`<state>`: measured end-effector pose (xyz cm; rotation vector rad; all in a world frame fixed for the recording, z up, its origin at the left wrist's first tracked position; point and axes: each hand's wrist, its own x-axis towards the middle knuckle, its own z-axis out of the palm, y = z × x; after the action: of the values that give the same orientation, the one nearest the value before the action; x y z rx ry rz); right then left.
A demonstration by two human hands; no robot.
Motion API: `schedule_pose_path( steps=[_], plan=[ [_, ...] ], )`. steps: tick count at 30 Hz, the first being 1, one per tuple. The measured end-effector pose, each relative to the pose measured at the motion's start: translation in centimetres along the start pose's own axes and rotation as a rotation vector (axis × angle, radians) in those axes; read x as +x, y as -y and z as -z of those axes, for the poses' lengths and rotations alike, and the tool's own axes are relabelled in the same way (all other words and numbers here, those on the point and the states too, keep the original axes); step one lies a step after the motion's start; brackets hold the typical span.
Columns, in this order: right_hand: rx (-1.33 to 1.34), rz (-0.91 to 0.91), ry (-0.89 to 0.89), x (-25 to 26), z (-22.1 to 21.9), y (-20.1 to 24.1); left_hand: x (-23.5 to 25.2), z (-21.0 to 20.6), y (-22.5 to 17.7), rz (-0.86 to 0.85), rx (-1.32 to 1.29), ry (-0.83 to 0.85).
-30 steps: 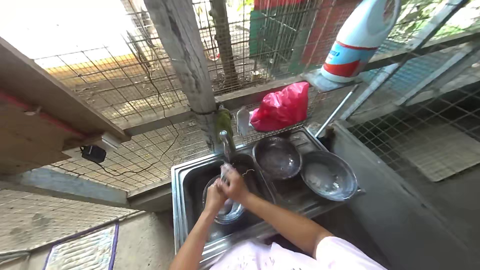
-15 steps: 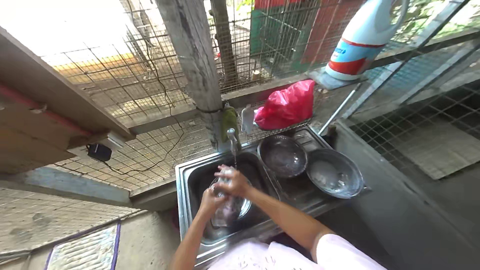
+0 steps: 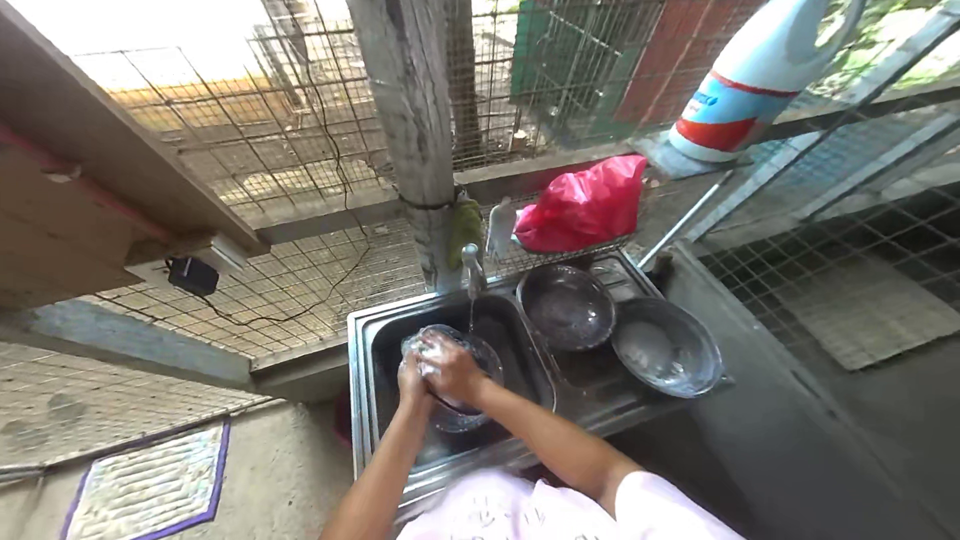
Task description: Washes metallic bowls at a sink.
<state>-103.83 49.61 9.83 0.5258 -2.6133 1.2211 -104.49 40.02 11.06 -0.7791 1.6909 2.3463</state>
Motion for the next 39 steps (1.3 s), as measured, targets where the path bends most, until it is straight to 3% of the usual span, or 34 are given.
schedule_pose_path(
  steps=[3,6,8,10,13,14,16,18,19,22,25,26,28,30,32,34,38,39],
  plan=[
    [0.294,-0.345,0.057,3.4,4.0,-3.3,-2.0,-0.3,-1.3,0.04,0.127,0.073],
    [0.279,-0.526,0.024,0.4,4.2,-7.3,-1.5,1.1,-2.1,0.014,0.099,0.006],
    [0.255,-0.436,-0.043,-2.8,2.1,-5.5,0.0,2.0,-1.8,-0.009,0.038,-0.046],
    [0.197,-0.225,-0.105,-4.3,0.1,-2.3,0.8,2.3,-1.1,0.006,0.015,-0.053],
    [0.19,0.002,-0.061,-0.7,1.2,-1.0,-0.3,1.3,-0.9,0.05,0.056,0.035],
    [0.238,-0.042,-0.047,0.9,2.1,-2.1,-1.0,0.9,-1.4,0.047,0.07,0.07],
    [0.285,-0.303,0.001,3.0,4.4,-5.1,-1.6,0.3,-2.6,0.031,0.054,0.078],
    [0.273,-0.561,0.062,2.3,5.5,-7.0,-1.1,0.6,-3.4,-0.012,-0.016,0.017],
    [0.271,-0.594,0.037,0.9,5.0,-6.9,-0.1,1.1,-3.3,-0.038,-0.095,-0.001],
    [0.259,-0.349,-0.152,-3.8,0.9,-3.6,2.6,1.7,-2.3,-0.107,-0.326,-0.034],
    [-0.018,0.073,-0.192,-3.1,-1.6,-0.4,1.5,-0.2,-1.7,-0.094,-0.143,-0.102],
    [-0.105,0.136,-0.152,-1.6,-1.1,0.4,0.9,-0.7,-1.7,-0.084,-0.063,-0.078],
    [-0.068,0.02,0.073,2.2,1.8,1.0,0.5,-1.1,-1.7,-0.068,0.022,0.021],
    [0.106,-0.267,0.254,6.2,5.1,-0.6,-0.4,-1.0,-2.9,-0.033,0.125,0.122],
    [0.268,-0.6,0.287,7.7,7.4,-3.9,-1.6,-0.2,-4.3,-0.006,0.216,0.191],
    [0.454,-0.796,0.168,6.1,8.4,-6.4,-1.3,1.5,-5.0,-0.055,0.233,0.182],
    [0.686,-0.795,-0.301,2.6,7.0,-7.3,3.1,3.7,-2.2,-0.357,0.262,-0.062],
    [0.69,-0.752,-0.41,2.1,6.5,-7.3,4.0,3.9,-1.1,-0.352,0.312,-0.098]
  ],
)
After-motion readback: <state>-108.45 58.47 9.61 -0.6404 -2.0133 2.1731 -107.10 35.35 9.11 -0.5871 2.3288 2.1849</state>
